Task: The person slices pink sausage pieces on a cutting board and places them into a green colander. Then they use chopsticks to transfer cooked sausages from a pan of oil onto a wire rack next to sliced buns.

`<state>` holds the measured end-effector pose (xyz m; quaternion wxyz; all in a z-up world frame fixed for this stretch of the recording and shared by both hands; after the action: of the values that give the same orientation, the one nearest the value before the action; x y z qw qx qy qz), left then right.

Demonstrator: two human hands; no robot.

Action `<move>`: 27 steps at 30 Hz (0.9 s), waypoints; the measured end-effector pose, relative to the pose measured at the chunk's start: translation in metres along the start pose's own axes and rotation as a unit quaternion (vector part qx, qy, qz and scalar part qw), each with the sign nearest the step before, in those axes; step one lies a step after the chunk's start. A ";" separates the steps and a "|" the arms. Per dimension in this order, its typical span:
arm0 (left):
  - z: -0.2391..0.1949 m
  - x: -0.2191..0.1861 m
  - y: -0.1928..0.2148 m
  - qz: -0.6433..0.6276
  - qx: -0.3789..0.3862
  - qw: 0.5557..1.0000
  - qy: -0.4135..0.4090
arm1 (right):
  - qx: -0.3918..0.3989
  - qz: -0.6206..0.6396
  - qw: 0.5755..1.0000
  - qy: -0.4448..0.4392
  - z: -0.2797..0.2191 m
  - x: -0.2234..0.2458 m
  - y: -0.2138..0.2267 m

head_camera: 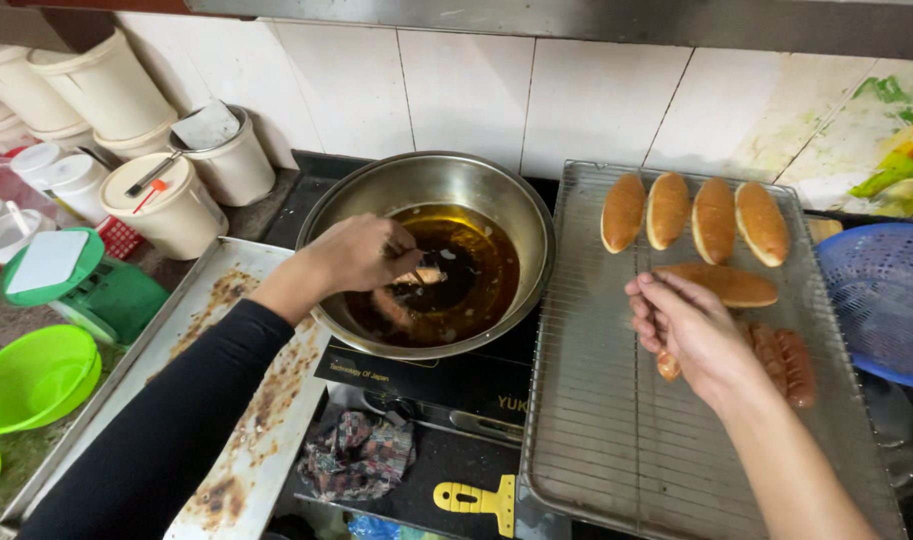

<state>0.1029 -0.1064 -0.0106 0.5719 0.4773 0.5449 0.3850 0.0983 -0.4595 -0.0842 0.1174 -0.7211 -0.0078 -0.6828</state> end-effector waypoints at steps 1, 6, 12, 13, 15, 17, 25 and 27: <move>0.006 0.005 -0.002 -0.010 0.010 1.000 0.002 | -0.008 -0.002 1.000 -0.003 0.000 -0.002 0.001; 0.028 0.034 -0.007 -0.022 0.040 0.999 0.008 | -0.042 -0.013 0.999 -0.019 0.000 -0.010 0.008; 0.042 0.045 -0.004 -0.075 0.032 0.996 0.025 | -0.041 -0.019 0.999 -0.015 0.004 -0.011 0.005; 0.042 0.043 -0.001 -0.089 0.027 0.995 0.026 | -0.041 -0.020 0.999 -0.015 0.004 -0.011 0.004; 0.041 0.053 -0.006 -0.083 0.078 0.988 0.102 | -0.038 -0.021 0.999 -0.015 0.006 -0.008 0.000; 0.041 0.051 -0.008 -0.071 0.109 0.983 0.133 | -0.040 -0.026 0.999 -0.016 0.006 -0.006 -0.003; 0.065 0.030 -0.012 -0.050 0.139 0.979 0.143 | -0.047 -0.032 0.998 -0.021 0.004 -0.001 -0.001; 0.077 0.026 -0.015 -0.061 0.136 0.979 0.140 | -0.042 -0.016 0.999 -0.007 0.003 0.001 0.002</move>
<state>0.1812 -0.0951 -0.0358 0.4421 0.4579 0.6946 0.3352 0.1017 -0.4614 -0.0839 0.0758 -0.7300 0.0084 -0.6792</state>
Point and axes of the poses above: each hand's wrist, its own z-axis towards the middle knuckle, its own y-axis out of the back of the hand, x = y × z, the point moved 10 cm from there along z, towards the middle knuckle, and after that the axes turned 12 degrees about y, right-handed, at the moved point
